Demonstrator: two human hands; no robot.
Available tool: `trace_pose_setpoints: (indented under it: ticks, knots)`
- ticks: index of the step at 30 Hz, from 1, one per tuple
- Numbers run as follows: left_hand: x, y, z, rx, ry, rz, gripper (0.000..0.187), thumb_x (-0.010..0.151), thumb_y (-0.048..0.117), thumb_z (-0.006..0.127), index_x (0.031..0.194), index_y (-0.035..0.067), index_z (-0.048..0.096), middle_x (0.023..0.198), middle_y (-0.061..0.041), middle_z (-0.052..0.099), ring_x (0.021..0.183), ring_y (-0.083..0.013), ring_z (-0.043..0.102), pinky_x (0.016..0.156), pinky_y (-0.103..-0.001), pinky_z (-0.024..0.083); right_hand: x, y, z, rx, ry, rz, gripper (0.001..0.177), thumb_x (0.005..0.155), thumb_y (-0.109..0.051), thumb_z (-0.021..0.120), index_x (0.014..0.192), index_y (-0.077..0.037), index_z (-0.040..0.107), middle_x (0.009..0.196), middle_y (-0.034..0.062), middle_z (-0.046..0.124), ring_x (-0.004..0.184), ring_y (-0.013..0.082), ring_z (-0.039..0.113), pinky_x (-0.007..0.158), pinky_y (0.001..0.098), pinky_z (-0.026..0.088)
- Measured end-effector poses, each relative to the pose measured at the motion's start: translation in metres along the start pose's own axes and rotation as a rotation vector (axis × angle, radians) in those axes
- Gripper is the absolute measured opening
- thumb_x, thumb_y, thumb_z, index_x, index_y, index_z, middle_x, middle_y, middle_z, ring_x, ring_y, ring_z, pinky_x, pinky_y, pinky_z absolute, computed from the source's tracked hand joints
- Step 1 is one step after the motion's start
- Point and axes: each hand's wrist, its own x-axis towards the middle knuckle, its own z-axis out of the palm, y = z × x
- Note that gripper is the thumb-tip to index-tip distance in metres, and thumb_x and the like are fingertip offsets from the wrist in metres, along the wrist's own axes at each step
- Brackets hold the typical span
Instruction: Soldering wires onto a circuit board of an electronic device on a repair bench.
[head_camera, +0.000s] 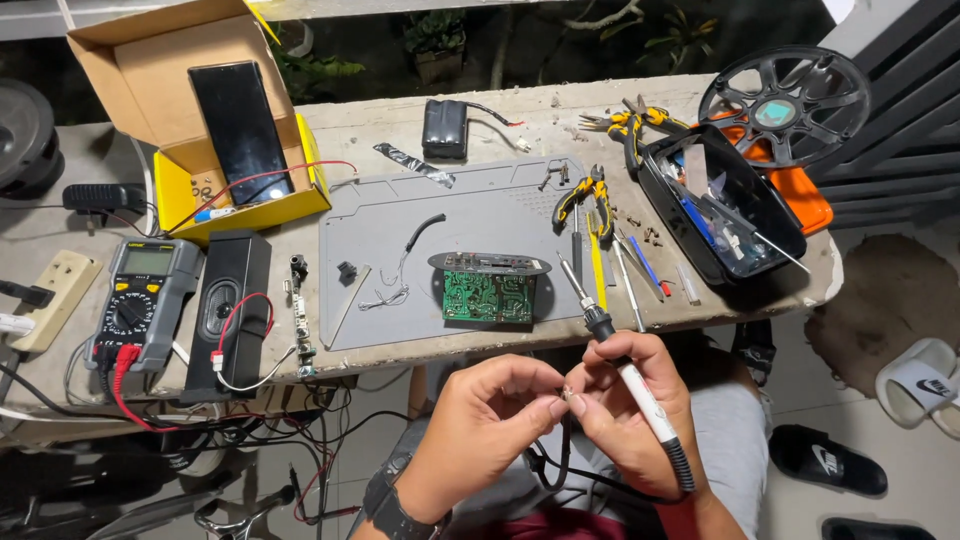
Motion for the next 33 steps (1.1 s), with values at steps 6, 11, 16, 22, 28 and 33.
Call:
trace_pose_setpoints:
  ticks: [6,11,16,22,28,33]
  knots:
    - [0.003,0.013,-0.019,0.386,-0.148,0.427,0.019,0.111,0.006,0.077,0.127,0.015,0.081,0.113,-0.006,0.075,0.099,-0.0211,0.077,0.085,-0.033,0.063,-0.002,0.008,-0.004,-0.028,0.005,0.129,0.057,0.093,0.014,0.083,0.139,-0.009,0.059,0.119,0.0141,0.067,0.099,0.0198,0.080,0.086,0.0332,0.067]
    - [0.005,0.015,-0.026,0.524,-0.178,0.529,0.009,0.114,0.005,0.070,0.116,0.011,0.076,0.112,-0.011,0.068,0.097,-0.0288,0.071,0.085,-0.040,0.060,-0.001,0.003,0.002,-0.058,-0.006,0.152,0.055,0.092,0.013,0.081,0.137,-0.010,0.059,0.115,0.0158,0.067,0.092,0.0206,0.080,0.076,0.0334,0.065]
    - [0.003,0.010,-0.015,0.510,-0.051,0.529,0.006,0.109,0.010,0.077,0.105,0.009,0.073,0.109,-0.008,0.067,0.100,-0.0266,0.067,0.088,-0.039,0.057,-0.001,0.003,0.002,-0.017,-0.008,0.119,0.056,0.093,0.011,0.083,0.139,-0.010,0.058,0.116,0.0129,0.064,0.097,0.0208,0.078,0.077,0.0325,0.063]
    - [0.004,-0.003,-0.008,0.380,0.048,0.057,0.079,0.095,0.034,0.091,0.163,0.015,0.056,0.152,-0.004,0.074,0.105,-0.0148,0.077,0.083,-0.030,0.064,0.005,0.007,0.003,-0.054,0.139,0.054,0.058,0.092,0.016,0.081,0.138,-0.010,0.058,0.121,0.0126,0.065,0.096,0.0208,0.076,0.080,0.0300,0.064]
    - [0.002,-0.032,0.018,-0.050,0.115,-0.096,0.037,0.097,0.011,0.088,0.132,0.007,0.078,0.121,-0.008,0.089,0.110,-0.0149,0.086,0.101,-0.030,0.070,0.012,0.009,0.009,-0.183,0.292,0.051,0.059,0.091,0.013,0.082,0.139,-0.010,0.055,0.124,0.0147,0.065,0.096,0.0208,0.081,0.090,0.0312,0.069]
    - [0.003,-0.056,0.027,-0.149,0.160,-0.128,0.022,0.102,0.008,0.084,0.124,0.006,0.080,0.105,-0.005,0.083,0.098,-0.0111,0.078,0.091,-0.028,0.068,0.011,0.016,0.016,-0.146,0.254,0.025,0.059,0.092,0.015,0.081,0.138,-0.009,0.053,0.125,0.0158,0.063,0.095,0.0234,0.083,0.080,0.0379,0.075]
